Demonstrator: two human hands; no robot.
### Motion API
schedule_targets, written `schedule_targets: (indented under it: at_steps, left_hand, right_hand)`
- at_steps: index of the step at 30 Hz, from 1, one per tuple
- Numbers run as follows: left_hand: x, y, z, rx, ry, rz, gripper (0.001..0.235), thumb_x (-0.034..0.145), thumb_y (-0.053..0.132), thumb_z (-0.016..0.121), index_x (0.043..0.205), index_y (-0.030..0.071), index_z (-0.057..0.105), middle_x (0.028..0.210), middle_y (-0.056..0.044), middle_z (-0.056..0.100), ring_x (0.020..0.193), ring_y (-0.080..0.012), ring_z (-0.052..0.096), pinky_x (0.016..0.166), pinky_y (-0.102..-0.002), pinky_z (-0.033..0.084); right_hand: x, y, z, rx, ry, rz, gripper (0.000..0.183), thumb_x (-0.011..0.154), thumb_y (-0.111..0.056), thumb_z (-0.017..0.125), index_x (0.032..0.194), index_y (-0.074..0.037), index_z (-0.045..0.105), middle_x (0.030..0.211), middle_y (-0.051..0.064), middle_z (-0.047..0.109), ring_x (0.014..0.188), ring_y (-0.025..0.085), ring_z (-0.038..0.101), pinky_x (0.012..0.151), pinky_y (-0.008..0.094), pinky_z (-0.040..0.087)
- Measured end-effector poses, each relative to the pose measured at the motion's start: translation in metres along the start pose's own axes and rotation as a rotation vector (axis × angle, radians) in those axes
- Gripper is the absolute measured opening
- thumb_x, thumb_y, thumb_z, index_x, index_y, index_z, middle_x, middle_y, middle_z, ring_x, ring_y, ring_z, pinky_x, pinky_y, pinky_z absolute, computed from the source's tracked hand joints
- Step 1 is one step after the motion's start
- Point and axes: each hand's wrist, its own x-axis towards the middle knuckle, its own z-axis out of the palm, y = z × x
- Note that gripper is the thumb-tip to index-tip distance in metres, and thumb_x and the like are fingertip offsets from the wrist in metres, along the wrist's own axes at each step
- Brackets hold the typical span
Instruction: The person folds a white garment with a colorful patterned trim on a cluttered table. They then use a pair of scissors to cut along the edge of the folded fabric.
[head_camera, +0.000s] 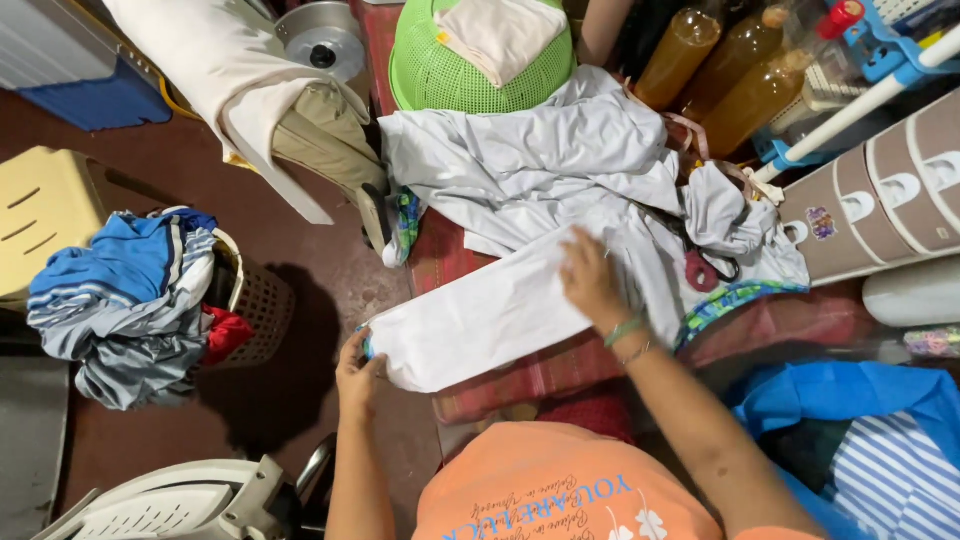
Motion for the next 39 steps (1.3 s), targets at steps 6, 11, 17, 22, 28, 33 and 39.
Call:
schedule_targets:
  at_steps: [6,11,17,22,28,33,39]
  left_hand:
    - [-0.021,-0.005,-0.01,-0.168,-0.21,-0.22,0.095,0.073,-0.02,0.063,0.159,0.011,0.04,0.165,-0.025,0.029,0.152,-0.0454,0.024,0.121,-0.054,0.03]
    - [-0.063,0.017,-0.011,-0.083,-0.332,-0.154,0.109,0.061,-0.024,0.049,0.16,0.02,0.035,0.157,-0.006,0.033,0.102,-0.0237,0.055,0.054,-0.021,0.05]
    - [-0.065,-0.033,0.008,-0.255,-0.124,-0.41,0.073,0.093,0.035,0.066,0.157,0.009,0.043,0.155,-0.02,0.042,0.117,-0.0359,0.054,0.096,-0.05,0.051]
    - [-0.066,-0.027,0.045,-0.053,-0.116,-0.532,0.06,0.101,0.059,0.057,0.134,0.009,0.067,0.125,-0.022,0.064,0.111,-0.0394,0.061,0.086,-0.053,0.053]
    - [-0.057,-0.076,0.061,0.405,0.057,-0.286,0.04,0.106,0.055,0.052,0.104,0.016,0.064,0.097,-0.014,0.075,0.097,-0.0351,0.073,0.076,-0.044,0.059]
    - [-0.062,-0.066,0.058,0.532,0.091,-0.254,0.04,0.105,0.055,0.05,0.095,0.016,0.055,0.084,-0.017,0.074,0.09,-0.0381,0.075,0.069,-0.045,0.058]
    - [-0.064,-0.057,0.058,0.315,0.125,-0.213,0.026,0.104,0.038,0.059,0.105,0.012,0.06,0.096,-0.022,0.074,0.098,-0.0418,0.071,0.077,-0.052,0.055]
  right_hand:
    - [-0.072,-0.02,-0.028,-0.147,-0.385,0.069,0.058,0.09,-0.047,0.065,0.142,-0.021,0.062,0.149,0.021,0.054,0.136,0.044,0.052,0.107,0.063,0.042]
    - [-0.102,0.056,-0.036,-0.081,-0.378,-0.054,0.06,0.098,-0.059,0.048,0.143,-0.021,0.062,0.148,0.022,0.055,0.139,0.041,0.052,0.112,0.057,0.042]
    - [-0.073,0.023,-0.023,-0.062,-0.18,-0.021,0.04,0.09,-0.041,0.07,0.115,-0.01,0.073,0.127,0.018,0.063,0.124,0.038,0.063,0.105,0.048,0.049]
    - [-0.054,-0.09,0.005,0.245,-0.36,-0.084,0.054,0.087,-0.033,0.071,0.133,-0.007,0.065,0.133,0.018,0.062,0.133,0.039,0.055,0.11,0.054,0.04]
    - [-0.047,-0.167,0.015,0.36,-0.636,-0.268,0.061,0.101,-0.052,0.046,0.151,-0.017,0.049,0.157,0.016,0.046,0.146,0.038,0.041,0.116,0.062,0.027]
    - [-0.051,-0.106,0.027,0.211,-0.611,-0.161,0.06,0.098,-0.056,0.05,0.15,-0.027,0.052,0.156,0.015,0.048,0.148,0.039,0.039,0.114,0.065,0.03]
    - [-0.048,-0.017,0.014,-0.115,-0.435,-0.046,0.056,0.098,-0.048,0.056,0.148,-0.023,0.058,0.153,0.013,0.054,0.131,0.032,0.056,0.1,0.051,0.045]
